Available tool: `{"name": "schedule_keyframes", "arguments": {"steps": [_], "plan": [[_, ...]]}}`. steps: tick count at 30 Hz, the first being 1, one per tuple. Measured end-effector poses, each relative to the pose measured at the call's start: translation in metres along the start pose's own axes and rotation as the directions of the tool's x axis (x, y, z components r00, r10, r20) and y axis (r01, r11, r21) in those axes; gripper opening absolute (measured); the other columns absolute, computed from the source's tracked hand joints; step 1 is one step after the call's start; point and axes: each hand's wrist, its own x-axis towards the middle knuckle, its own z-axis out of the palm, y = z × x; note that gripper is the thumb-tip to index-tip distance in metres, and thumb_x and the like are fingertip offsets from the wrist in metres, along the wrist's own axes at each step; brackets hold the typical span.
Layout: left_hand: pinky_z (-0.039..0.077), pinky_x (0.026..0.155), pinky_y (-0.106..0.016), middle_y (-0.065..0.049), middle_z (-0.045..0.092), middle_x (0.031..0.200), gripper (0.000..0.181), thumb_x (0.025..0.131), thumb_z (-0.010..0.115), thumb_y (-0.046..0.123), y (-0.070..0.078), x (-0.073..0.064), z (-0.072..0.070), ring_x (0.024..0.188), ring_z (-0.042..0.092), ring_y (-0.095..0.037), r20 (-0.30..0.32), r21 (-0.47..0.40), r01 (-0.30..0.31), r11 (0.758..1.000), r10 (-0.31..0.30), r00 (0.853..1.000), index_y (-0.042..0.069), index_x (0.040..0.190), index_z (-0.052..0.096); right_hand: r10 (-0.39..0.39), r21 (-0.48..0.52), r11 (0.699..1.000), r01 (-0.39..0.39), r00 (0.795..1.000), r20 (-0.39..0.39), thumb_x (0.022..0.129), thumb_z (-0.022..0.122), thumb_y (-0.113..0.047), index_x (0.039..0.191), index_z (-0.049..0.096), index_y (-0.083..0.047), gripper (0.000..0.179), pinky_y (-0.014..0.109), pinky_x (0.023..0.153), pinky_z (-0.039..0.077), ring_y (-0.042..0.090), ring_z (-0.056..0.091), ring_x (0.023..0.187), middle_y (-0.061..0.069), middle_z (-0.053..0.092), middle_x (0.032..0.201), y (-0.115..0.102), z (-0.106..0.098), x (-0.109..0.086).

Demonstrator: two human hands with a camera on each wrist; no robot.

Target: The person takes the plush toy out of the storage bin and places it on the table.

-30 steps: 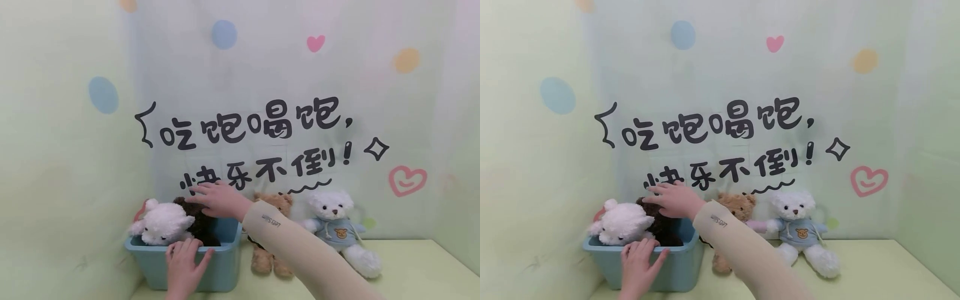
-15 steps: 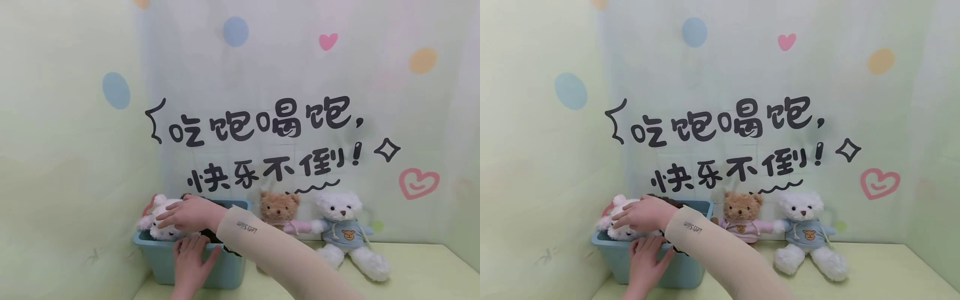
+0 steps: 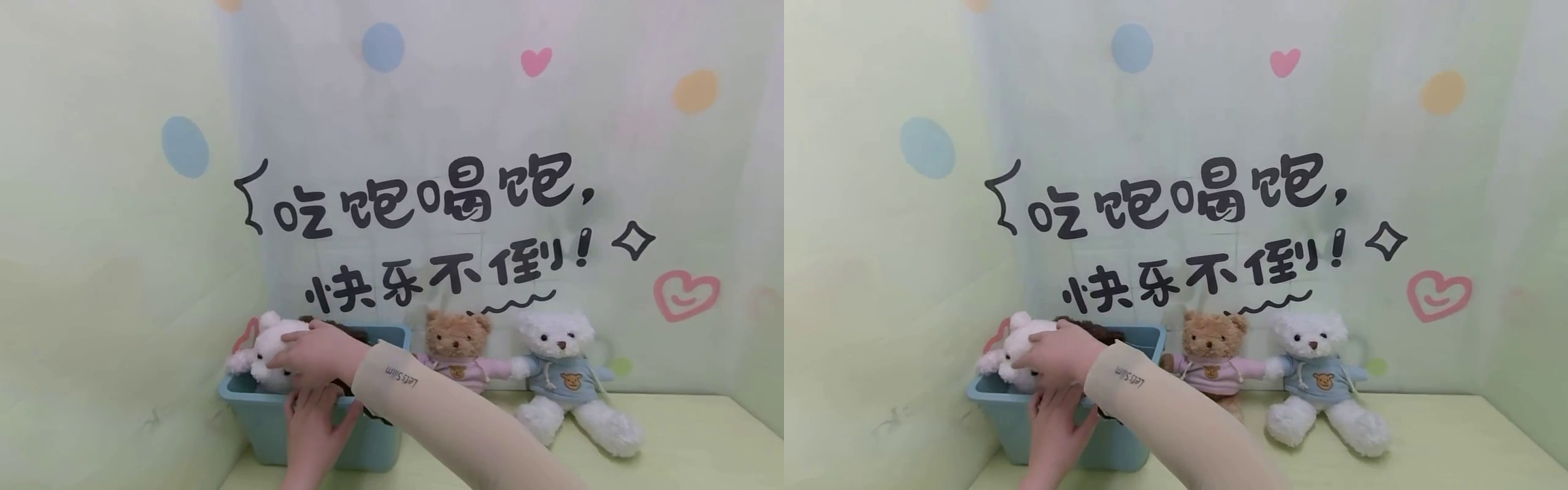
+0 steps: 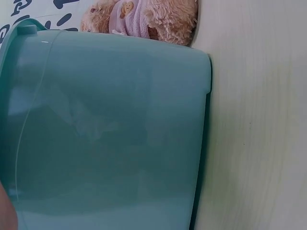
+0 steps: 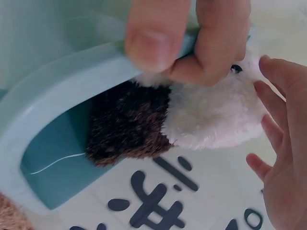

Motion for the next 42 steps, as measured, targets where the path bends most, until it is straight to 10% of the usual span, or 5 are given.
{"name": "schedule_keyframes", "arguments": {"steps": [10,21,30,42], "plan": [[0.028,0.087,-0.046,0.007,0.055,0.079,0.028,0.084,0.070,0.046,-0.001,0.002,-0.001,0.075,0.046,-0.017,-0.051,-0.010,-0.045,0.999,0.044,0.998,0.020,0.084,0.060,0.273,0.160,0.950,-0.267,0.962,-0.016,0.094,0.060,-0.043,0.147,0.036,-0.044,0.058,0.048,0.104,0.033,0.011,0.050,0.126,-0.019,0.054,0.135,0.020,0.016,0.006],[0.027,0.086,-0.049,0.004,0.055,0.079,0.025,0.083,0.068,0.040,0.000,0.003,0.000,0.076,0.047,-0.021,-0.086,-0.022,-0.078,0.997,0.076,0.993,0.017,0.085,0.059,0.355,0.198,0.917,-0.345,0.934,-0.019,0.080,0.076,-0.048,0.152,0.029,-0.036,0.087,0.052,0.105,0.033,0.015,0.051,0.124,-0.013,0.051,0.140,0.020,0.020,0.015],[0.027,0.088,-0.048,0.006,0.053,0.078,0.025,0.084,0.069,0.041,0.002,0.000,-0.003,0.077,0.046,-0.019,-0.065,-0.035,-0.042,0.998,0.040,0.997,0.019,0.084,0.059,0.323,0.029,0.946,-0.323,0.946,-0.006,0.082,0.072,-0.051,0.143,0.045,-0.038,0.068,0.043,0.090,0.045,0.014,0.058,0.106,-0.011,0.052,0.131,0.017,0.014,0.024],[0.027,0.087,-0.048,0.005,0.053,0.079,0.026,0.082,0.069,0.040,0.003,0.002,-0.002,0.076,0.045,-0.020,-0.071,-0.026,-0.051,0.998,0.049,0.996,0.017,0.083,0.058,0.541,0.182,0.828,-0.531,0.841,-0.011,0.072,0.069,-0.069,0.129,0.054,-0.022,0.075,0.039,0.069,0.053,0.019,0.060,0.087,0.003,0.051,0.120,0.024,0.026,0.032]]}}
